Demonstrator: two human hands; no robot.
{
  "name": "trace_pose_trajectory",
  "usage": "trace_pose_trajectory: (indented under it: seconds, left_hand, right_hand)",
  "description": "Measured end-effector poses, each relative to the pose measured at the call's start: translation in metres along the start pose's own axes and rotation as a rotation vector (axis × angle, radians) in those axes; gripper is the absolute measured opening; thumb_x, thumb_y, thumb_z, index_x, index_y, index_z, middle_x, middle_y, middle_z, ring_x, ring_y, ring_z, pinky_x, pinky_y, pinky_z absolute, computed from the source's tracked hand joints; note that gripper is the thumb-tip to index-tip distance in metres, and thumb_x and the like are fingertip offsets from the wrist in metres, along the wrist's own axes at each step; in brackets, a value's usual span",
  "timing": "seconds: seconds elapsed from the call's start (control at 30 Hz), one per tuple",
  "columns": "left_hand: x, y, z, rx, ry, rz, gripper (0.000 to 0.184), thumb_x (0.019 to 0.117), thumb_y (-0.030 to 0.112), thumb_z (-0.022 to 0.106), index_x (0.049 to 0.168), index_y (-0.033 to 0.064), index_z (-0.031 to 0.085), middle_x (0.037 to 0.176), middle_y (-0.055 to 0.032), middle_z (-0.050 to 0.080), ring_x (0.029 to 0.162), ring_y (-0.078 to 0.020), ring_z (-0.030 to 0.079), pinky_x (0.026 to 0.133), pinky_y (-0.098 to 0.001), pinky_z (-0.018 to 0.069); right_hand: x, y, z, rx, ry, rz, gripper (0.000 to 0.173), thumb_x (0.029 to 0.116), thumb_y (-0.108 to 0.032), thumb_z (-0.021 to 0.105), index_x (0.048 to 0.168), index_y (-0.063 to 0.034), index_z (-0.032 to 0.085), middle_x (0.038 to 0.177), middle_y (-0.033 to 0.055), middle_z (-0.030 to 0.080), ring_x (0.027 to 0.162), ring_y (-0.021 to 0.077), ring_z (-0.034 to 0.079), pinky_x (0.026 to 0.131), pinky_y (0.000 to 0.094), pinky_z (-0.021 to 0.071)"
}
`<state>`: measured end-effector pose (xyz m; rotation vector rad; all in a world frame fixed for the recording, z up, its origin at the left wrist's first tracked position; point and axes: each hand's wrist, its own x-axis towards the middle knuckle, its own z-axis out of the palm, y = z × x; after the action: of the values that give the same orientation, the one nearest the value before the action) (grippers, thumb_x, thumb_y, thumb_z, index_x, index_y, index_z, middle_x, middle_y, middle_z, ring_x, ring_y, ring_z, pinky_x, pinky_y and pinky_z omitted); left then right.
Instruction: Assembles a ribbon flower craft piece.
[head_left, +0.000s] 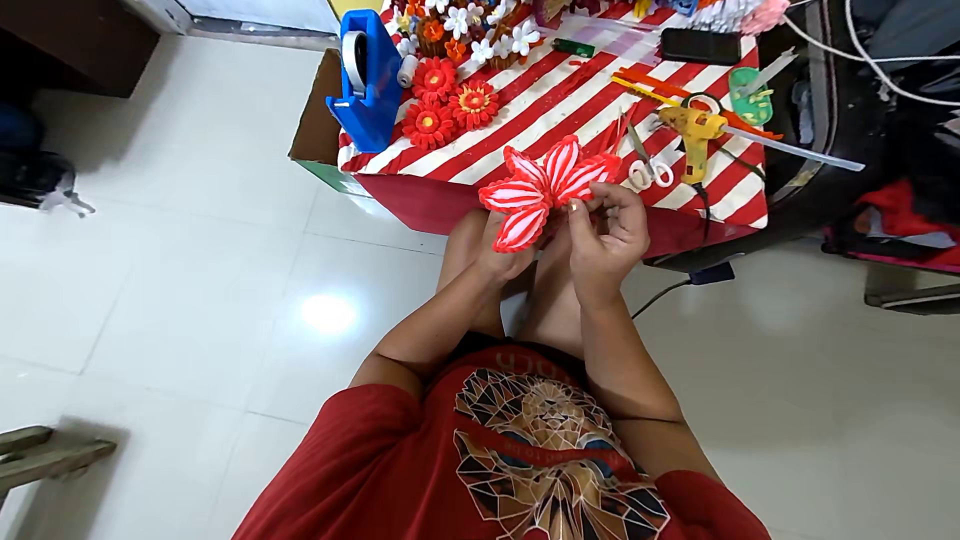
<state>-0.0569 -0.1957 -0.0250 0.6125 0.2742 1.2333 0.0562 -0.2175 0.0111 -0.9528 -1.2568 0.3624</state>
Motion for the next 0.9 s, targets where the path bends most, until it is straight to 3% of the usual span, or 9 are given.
trace_pose_trajectory:
  seconds: [0.13, 0.37, 0.43, 0.57, 0.73, 0.8, 0.9]
  left_hand:
    - [0.0, 0.002, 0.002, -0.033, -0.019, -0.018, 0.024, 0.102, 0.039, 0.057, 0.109, 0.018, 0.067, 0.1, -0.0016, 0.071, 0.089, -0.0114, 0.069, 0.078, -0.0296, 0.0576]
    - [0.006, 0.003, -0.007, -0.035, 0.019, 0.053, 0.021, 0.1047, 0.028, 0.052, 0.111, 0.0148, 0.066, 0.103, -0.0036, 0.071, 0.094, -0.0142, 0.069, 0.087, -0.0321, 0.0575]
    - [0.013, 0.007, -0.013, -0.079, -0.004, 0.104, 0.024, 0.1046, 0.028, 0.052, 0.113, 0.0104, 0.067, 0.105, -0.0086, 0.074, 0.097, -0.0189, 0.072, 0.09, -0.036, 0.0586]
    - [0.02, 0.021, -0.022, -0.077, -0.003, 0.182, 0.019, 0.1029, 0.019, 0.057, 0.114, 0.0078, 0.067, 0.104, -0.0103, 0.074, 0.096, -0.0207, 0.072, 0.092, -0.0382, 0.058]
    - [0.026, 0.029, -0.029, -0.061, 0.1, 0.241, 0.018, 0.1027, 0.021, 0.054, 0.112, 0.0091, 0.066, 0.103, -0.0107, 0.074, 0.096, -0.0223, 0.073, 0.092, -0.0393, 0.0586]
    - [0.028, 0.031, -0.033, -0.063, 0.098, 0.264, 0.019, 0.1012, 0.022, 0.058, 0.112, 0.0091, 0.066, 0.103, -0.0108, 0.074, 0.096, -0.0223, 0.073, 0.092, -0.0389, 0.0586]
    - [0.031, 0.038, -0.035, -0.072, 0.121, 0.296, 0.02, 0.1032, 0.019, 0.053, 0.109, 0.0085, 0.068, 0.101, -0.0105, 0.075, 0.094, -0.0212, 0.073, 0.091, -0.038, 0.059]
  right_hand:
    - [0.001, -0.003, 0.0, 0.022, 0.007, -0.02, 0.03, 0.0897, 0.006, 0.066, 0.119, -0.0001, 0.062, 0.095, -0.0001, 0.06, 0.085, 0.0038, 0.06, 0.079, 0.0202, 0.0548]
    - [-0.001, -0.001, -0.012, 0.109, 0.005, -0.03, 0.034, 0.0931, 0.004, 0.06, 0.126, -0.0052, 0.059, 0.096, -0.006, 0.062, 0.084, -0.0001, 0.06, 0.076, 0.0173, 0.0537]
    - [-0.003, 0.007, -0.023, 0.065, 0.008, 0.015, 0.032, 0.0935, 0.004, 0.06, 0.125, -0.0049, 0.06, 0.095, -0.0068, 0.062, 0.084, -0.0004, 0.06, 0.076, 0.0176, 0.0539]
    - [-0.001, 0.036, -0.055, -0.034, 0.124, 0.179, 0.024, 0.0941, 0.002, 0.06, 0.118, -0.0007, 0.062, 0.094, -0.0047, 0.063, 0.082, 0.0024, 0.062, 0.075, 0.0222, 0.055]
    - [0.015, 0.064, -0.088, -0.192, 0.222, 0.333, 0.026, 0.098, -0.005, 0.057, 0.123, 0.0007, 0.056, 0.096, -0.0025, 0.057, 0.081, 0.0023, 0.059, 0.075, 0.0221, 0.0536]
    - [0.024, 0.068, -0.09, -0.215, 0.205, 0.321, 0.025, 0.0983, -0.006, 0.057, 0.122, 0.0004, 0.057, 0.095, -0.0017, 0.057, 0.08, 0.0023, 0.059, 0.074, 0.0216, 0.0533]
    - [0.038, 0.073, -0.084, -0.227, 0.175, 0.237, 0.022, 0.0976, -0.005, 0.056, 0.118, 0.0028, 0.057, 0.094, -0.0027, 0.058, 0.08, -0.0011, 0.058, 0.073, 0.0177, 0.0515]
